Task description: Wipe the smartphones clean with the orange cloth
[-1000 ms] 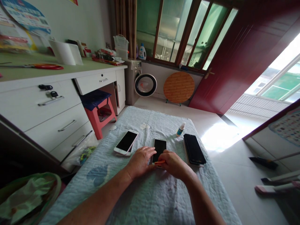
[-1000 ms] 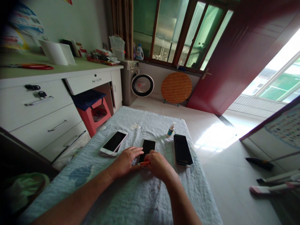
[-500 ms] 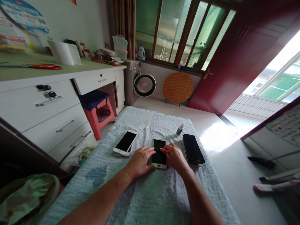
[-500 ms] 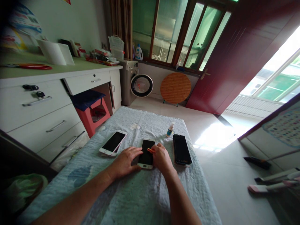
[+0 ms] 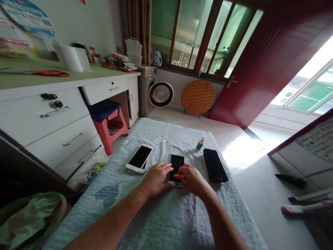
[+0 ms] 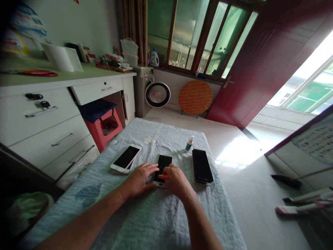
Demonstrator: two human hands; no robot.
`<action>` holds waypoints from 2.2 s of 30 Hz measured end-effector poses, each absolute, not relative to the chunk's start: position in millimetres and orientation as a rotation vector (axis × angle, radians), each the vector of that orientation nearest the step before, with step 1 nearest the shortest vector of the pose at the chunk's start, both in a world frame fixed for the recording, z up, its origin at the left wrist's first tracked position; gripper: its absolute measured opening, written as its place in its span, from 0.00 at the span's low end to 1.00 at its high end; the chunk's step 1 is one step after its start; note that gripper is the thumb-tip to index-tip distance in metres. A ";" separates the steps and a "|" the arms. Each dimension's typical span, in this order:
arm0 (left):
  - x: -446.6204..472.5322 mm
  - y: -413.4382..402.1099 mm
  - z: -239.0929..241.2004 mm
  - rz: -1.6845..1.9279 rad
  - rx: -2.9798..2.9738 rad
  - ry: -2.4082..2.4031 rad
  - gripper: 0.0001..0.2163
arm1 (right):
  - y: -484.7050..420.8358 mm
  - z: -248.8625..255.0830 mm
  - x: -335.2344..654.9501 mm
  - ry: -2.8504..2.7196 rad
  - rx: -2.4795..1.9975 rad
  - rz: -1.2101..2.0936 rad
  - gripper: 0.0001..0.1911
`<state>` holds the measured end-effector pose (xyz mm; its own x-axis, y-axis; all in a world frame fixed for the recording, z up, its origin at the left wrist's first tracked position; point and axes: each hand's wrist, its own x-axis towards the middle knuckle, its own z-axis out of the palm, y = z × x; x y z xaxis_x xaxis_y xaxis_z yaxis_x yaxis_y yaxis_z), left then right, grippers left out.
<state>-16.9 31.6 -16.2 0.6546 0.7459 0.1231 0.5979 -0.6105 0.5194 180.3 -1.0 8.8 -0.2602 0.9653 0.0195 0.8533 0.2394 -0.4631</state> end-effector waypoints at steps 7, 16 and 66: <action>-16.8 31.3 -19.5 0.489 2.444 1.049 0.28 | -0.3 7.3 174.4 -2.219 -1.648 0.560 0.07; -16.6 31.0 -19.5 0.505 2.447 1.050 0.28 | 6.9 -6.2 173.1 -2.109 -1.675 0.466 0.06; -17.3 31.4 -19.0 0.513 2.444 1.037 0.26 | 2.7 0.0 167.2 -2.119 -1.627 0.490 0.08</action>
<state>-17.3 31.4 -19.0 0.6511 0.7410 0.1641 0.5804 -0.6255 0.5214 167.2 2.7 0.0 -0.2253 0.9674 0.1153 0.8186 0.2521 -0.5161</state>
